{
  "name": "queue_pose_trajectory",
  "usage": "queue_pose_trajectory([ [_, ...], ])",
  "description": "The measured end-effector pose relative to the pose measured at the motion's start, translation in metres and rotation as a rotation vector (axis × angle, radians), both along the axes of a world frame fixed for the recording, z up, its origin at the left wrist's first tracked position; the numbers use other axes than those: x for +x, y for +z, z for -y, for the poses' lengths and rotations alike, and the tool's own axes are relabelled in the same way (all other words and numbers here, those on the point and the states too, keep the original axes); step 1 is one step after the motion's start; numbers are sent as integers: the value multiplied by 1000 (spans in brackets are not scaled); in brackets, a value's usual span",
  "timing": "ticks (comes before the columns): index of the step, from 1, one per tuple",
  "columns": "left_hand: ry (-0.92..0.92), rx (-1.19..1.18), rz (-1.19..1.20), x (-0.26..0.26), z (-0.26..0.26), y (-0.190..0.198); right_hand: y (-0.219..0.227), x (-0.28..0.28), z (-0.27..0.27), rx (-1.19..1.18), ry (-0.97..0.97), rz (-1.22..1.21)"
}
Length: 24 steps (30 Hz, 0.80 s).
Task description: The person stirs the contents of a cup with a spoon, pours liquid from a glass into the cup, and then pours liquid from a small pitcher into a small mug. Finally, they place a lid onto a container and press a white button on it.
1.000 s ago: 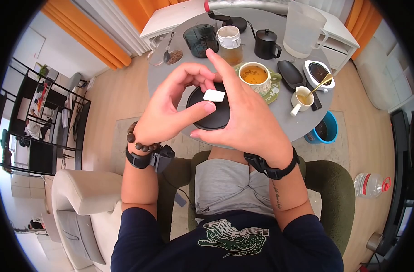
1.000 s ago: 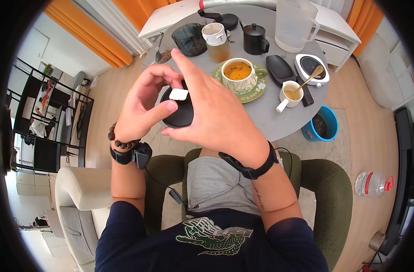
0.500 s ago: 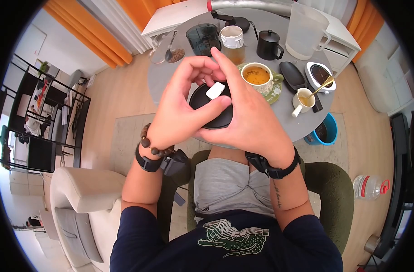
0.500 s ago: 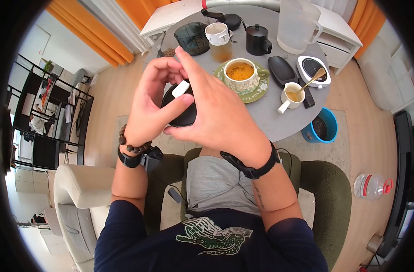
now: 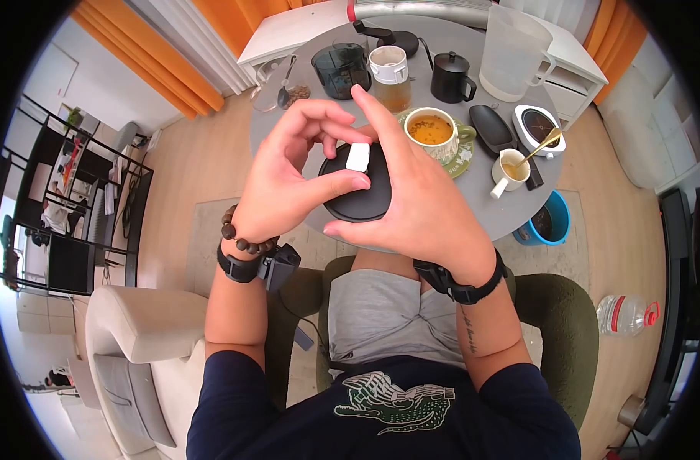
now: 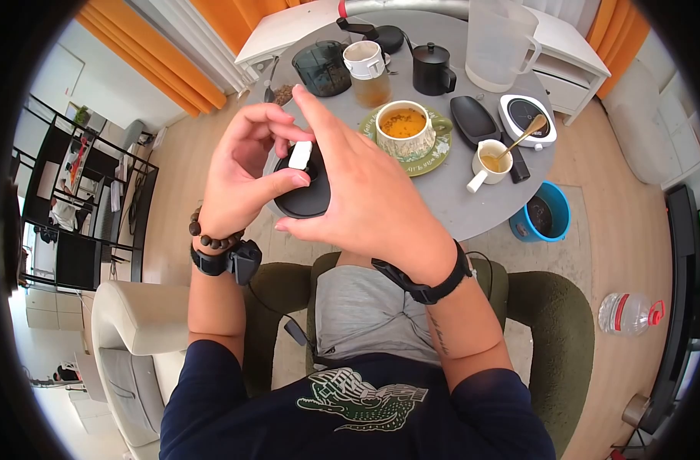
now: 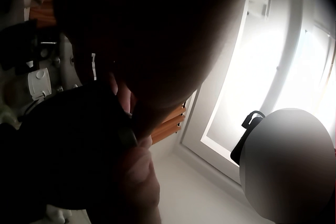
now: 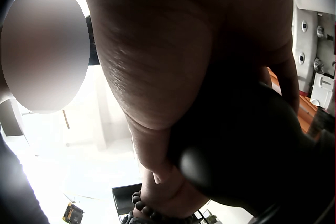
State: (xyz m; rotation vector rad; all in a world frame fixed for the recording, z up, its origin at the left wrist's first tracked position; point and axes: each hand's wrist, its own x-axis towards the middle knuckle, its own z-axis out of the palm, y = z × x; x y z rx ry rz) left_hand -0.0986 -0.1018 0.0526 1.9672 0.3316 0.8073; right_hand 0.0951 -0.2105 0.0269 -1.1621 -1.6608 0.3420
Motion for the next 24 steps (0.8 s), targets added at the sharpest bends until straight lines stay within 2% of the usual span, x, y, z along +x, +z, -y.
queue_pose_trajectory([
  [5, 127, -70, 121, 15, 5, -13, 1, 0, 0, -45, 14, -16],
  [8, 199, -50, 101, 19, 10, -15, 1, -1, -1, -48, 13, -23],
  [12, 193, 38, 71, 14, 11, -7, -1, -1, -1, -10, -5, -3],
  [14, 18, 10, -11, 8, 8, 3, -2, -1, -2, -1, -3, -12],
  [15, 17, 11, -11, 4, 7, 6, -2, -1, -2, 7, 0, -21],
  [17, -119, -35, -79, -4, 5, 10, -1, -1, -1, -3, -3, -23],
  [20, -225, -19, -80, -13, -5, 12, 2, 0, 1, -28, 5, -33],
  [24, -247, -76, -87, -16, -7, 12, 2, -1, 1, -30, 17, -40],
])
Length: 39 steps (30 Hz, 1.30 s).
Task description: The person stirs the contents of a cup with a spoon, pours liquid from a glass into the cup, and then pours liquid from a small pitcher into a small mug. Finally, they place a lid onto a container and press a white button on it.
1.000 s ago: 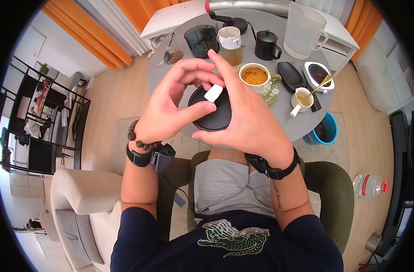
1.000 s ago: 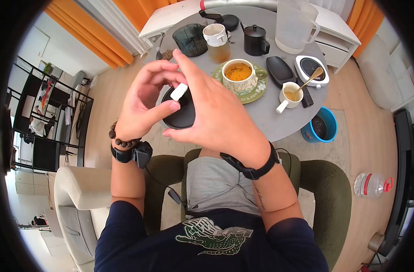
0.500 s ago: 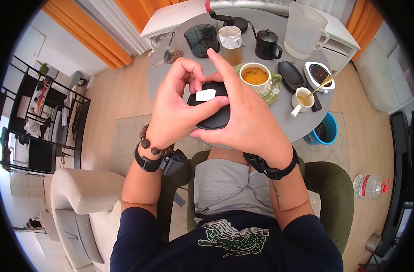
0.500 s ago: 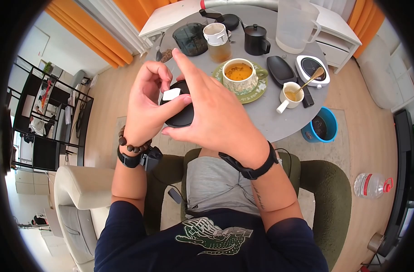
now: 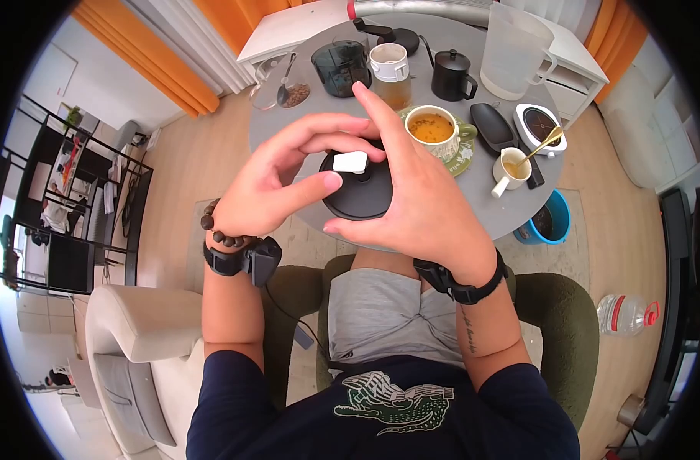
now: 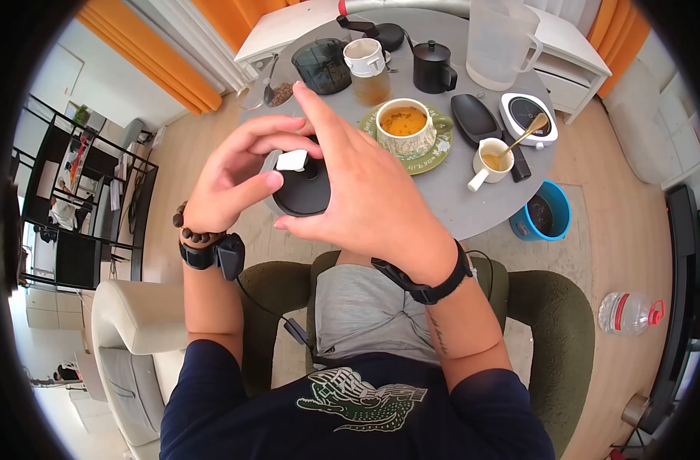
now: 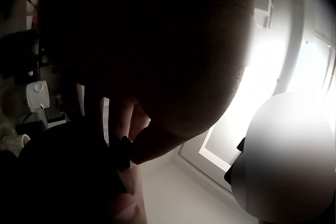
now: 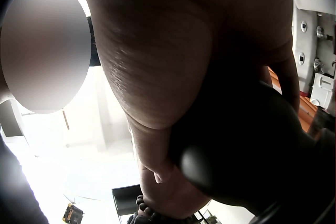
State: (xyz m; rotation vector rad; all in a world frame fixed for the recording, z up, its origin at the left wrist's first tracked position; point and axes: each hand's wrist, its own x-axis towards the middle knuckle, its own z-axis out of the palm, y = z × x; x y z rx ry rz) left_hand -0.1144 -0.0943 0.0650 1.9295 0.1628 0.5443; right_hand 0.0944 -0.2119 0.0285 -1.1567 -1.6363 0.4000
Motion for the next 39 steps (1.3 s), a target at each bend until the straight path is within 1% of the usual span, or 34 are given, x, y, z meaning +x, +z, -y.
queue_pose_trajectory([
  [3, 13, -66, -26, -1, -2, -1, -1, 0, -1, 7, -3, 11],
  [5, -52, -149, 17, -2, -6, -4, 0, 0, -1, 4, 0, 12],
  [8, -66, -184, 27, -3, -11, -10, 1, 0, 0, -9, 2, 9],
  [15, -64, -281, 13, -2, -18, -18, 1, 0, -1, -24, 4, 13],
  [17, -40, -339, 60, 0, -18, -20, 0, 0, -2, -26, 11, 5],
  [18, -40, -340, 60, 1, -19, -22, 0, 0, -2, -28, 18, -3],
  [20, -18, -152, 96, 5, -20, -25, 1, 0, -1, -30, 10, 11],
  [21, -18, -153, 95, 8, -18, -26, 1, 0, -1, -31, 2, 26],
  [23, 103, -77, 165, 18, -7, -27, -1, 0, -2, -22, -1, 25],
  [24, 104, -77, 165, 21, -3, -27, -1, -1, -3, -13, -5, 24],
  [26, 230, -14, 156, 26, 5, -27, -1, 0, -3, 7, -4, 44],
  [27, 230, -15, 156, 30, 10, -28, -1, 0, -3, 27, -4, 64],
  [29, 345, 21, 123, 33, 16, -28, 0, 2, -2, 15, 2, 61],
  [30, 346, 22, 124, 33, 16, -27, 0, 2, -1, 4, 10, 58],
  [32, 258, -1, 156, 32, 15, -24, 1, 2, -1, -4, 17, 43],
  [33, 257, 0, 156, 30, 13, -21, 2, 2, -1, -13, 23, 27],
  [35, 145, 5, 137, 24, 7, -16, 3, 1, -1, -6, 10, 37],
  [39, 145, -32, 147, 22, 8, -13, -3, -1, -4, 52, -30, 50],
])
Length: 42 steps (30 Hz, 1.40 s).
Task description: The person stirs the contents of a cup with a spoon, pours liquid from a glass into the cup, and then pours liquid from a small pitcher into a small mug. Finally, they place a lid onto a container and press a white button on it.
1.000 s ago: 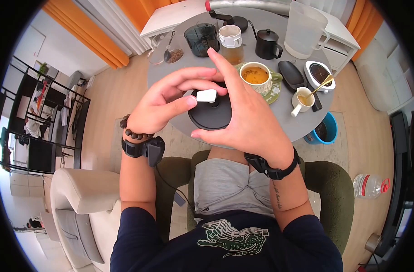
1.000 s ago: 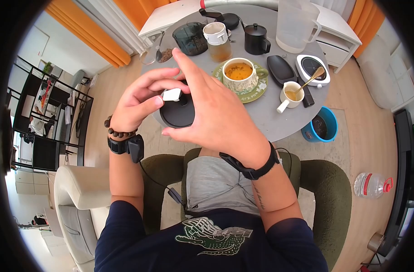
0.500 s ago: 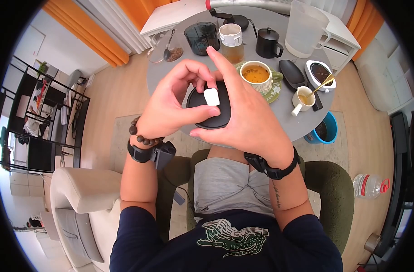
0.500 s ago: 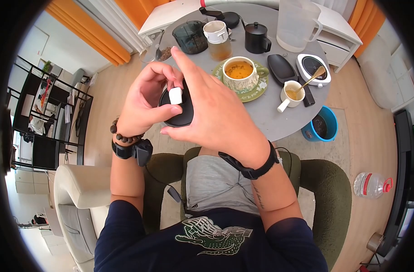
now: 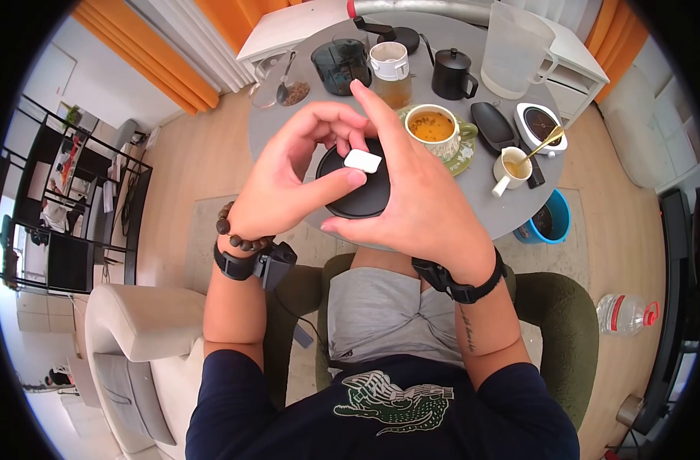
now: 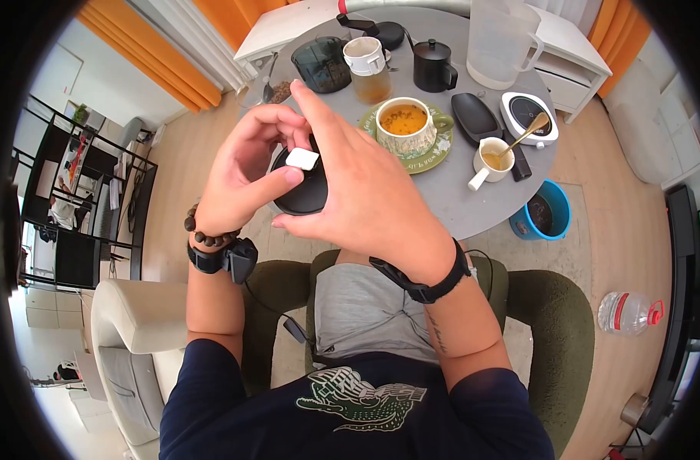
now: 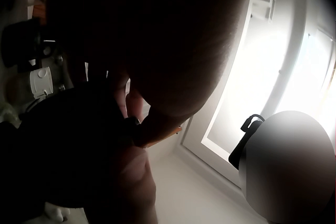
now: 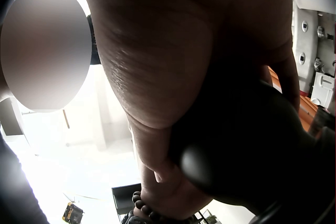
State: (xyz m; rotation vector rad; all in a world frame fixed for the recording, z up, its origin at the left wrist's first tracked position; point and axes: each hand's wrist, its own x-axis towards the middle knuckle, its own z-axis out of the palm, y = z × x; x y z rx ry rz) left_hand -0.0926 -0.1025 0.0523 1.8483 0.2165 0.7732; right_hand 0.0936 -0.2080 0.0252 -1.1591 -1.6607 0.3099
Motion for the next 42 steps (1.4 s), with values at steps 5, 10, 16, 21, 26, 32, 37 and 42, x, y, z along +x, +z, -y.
queue_pose_trajectory([
  [5, 242, 69, 16, 11, 9, -11, 8, -1, 3, -42, 4, 12],
  [10, 411, 140, 57, 23, 19, -13, 5, 0, -4, 12, -45, 49],
  [16, 428, 231, 56, 29, 11, -8, 12, 8, -9, 23, -67, 146],
  [21, 302, 279, -17, 29, 15, 9, 13, 13, -10, -51, -13, 60],
  [26, 256, 212, -94, 27, 20, 12, 7, 18, -8, -100, 79, -14],
  [32, 179, 152, -19, 20, 16, 4, -11, 21, -8, -165, 179, -228],
  [37, -151, 17, 73, 10, -9, 1, -24, 8, -10, -180, 256, -473],
  [42, -217, 0, 87, 3, -19, 0, -36, -3, -10, -140, 220, -571],
])
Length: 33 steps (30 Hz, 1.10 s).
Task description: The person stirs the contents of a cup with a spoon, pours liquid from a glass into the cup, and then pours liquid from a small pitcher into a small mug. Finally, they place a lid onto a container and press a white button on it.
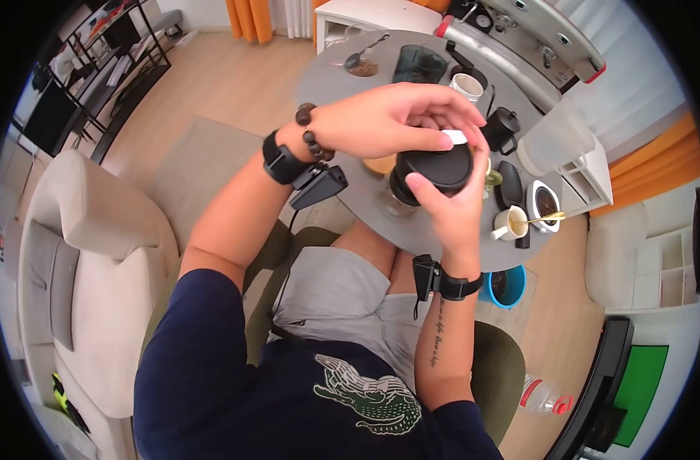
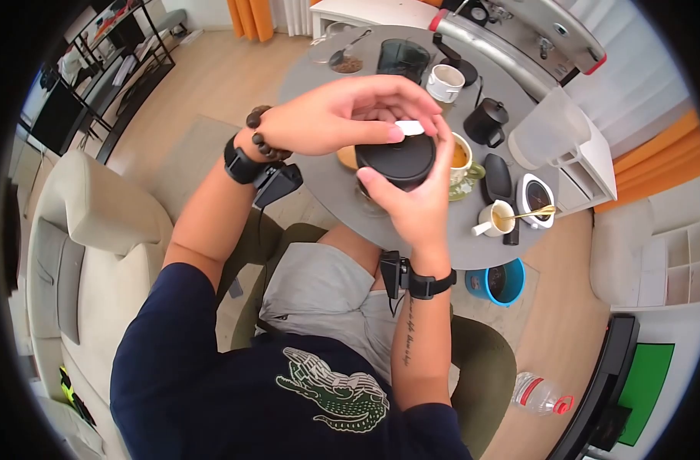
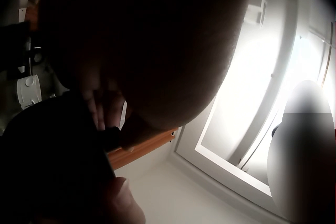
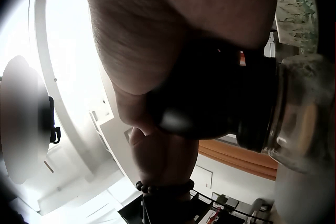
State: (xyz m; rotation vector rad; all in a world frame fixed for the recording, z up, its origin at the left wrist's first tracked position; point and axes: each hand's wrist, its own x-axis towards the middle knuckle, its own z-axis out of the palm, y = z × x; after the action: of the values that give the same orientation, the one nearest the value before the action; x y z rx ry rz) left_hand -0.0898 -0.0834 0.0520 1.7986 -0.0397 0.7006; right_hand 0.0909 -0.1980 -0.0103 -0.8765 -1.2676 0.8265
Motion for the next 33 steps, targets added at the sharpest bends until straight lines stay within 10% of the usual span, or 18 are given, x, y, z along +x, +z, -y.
queue_pose_trajectory([
  [15, 552, 346, -133, 9, 14, 4, 4, -2, 1, -27, 31, -48],
  [33, 609, 618, -65, -1, 21, 18, 2, -3, 4, -27, -89, 58],
])
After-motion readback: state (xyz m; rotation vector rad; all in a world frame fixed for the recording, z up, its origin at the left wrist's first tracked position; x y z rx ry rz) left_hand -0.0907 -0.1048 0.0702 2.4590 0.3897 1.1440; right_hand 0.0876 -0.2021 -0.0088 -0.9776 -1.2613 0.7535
